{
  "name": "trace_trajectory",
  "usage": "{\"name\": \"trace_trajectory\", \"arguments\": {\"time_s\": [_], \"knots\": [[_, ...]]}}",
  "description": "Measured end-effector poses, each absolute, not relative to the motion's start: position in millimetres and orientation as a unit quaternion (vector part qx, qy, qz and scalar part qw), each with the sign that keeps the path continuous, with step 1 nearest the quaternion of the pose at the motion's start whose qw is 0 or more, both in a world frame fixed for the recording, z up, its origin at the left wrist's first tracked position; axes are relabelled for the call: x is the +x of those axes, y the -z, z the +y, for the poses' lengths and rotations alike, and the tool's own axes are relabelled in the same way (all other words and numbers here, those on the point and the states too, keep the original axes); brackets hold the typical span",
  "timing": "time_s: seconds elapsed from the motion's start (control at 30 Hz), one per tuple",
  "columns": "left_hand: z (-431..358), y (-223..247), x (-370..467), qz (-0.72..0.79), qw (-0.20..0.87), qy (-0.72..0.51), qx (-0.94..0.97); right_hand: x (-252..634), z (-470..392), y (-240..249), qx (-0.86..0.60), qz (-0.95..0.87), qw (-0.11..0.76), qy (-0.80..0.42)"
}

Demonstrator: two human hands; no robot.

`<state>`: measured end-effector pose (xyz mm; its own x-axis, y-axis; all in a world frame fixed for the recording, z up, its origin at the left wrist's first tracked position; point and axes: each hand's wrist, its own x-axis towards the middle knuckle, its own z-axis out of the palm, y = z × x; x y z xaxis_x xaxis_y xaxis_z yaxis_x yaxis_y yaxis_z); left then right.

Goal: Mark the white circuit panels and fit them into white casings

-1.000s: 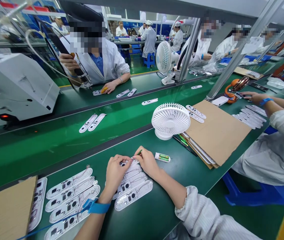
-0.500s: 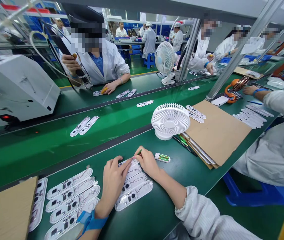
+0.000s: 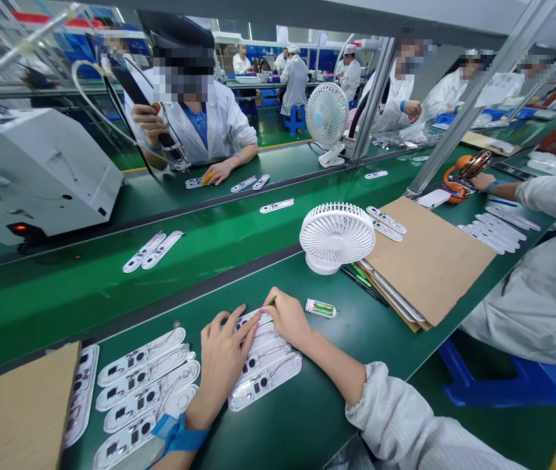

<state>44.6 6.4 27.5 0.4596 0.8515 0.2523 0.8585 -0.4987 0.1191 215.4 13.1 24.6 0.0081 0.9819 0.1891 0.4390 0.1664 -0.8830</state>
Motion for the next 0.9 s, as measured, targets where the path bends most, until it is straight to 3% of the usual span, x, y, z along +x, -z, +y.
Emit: {"name": "trace_trajectory", "arguments": {"time_s": [0.23, 0.43, 0.73, 0.9], "knots": [[4.9, -25.7, 46.5, -0.504, -0.010, 0.158, -0.849, 210.3, 14.8, -18.8, -0.562, -0.628, 0.435, -0.316], [20.3, -32.9, 33.5, -0.544, -0.080, 0.175, -0.817, 214.7, 20.6, -5.5, -0.563, -0.536, 0.508, -0.371], [155.1, -57.4, -103.9, -0.762, 0.025, 0.118, -0.637, 215.4, 24.1, 4.0, -0.561, -0.433, 0.538, -0.456], [197.6, -57.1, -158.9, -0.810, 0.013, 0.077, -0.581, 212.4, 23.3, 4.4, -0.562, -0.431, 0.534, -0.461]]}}
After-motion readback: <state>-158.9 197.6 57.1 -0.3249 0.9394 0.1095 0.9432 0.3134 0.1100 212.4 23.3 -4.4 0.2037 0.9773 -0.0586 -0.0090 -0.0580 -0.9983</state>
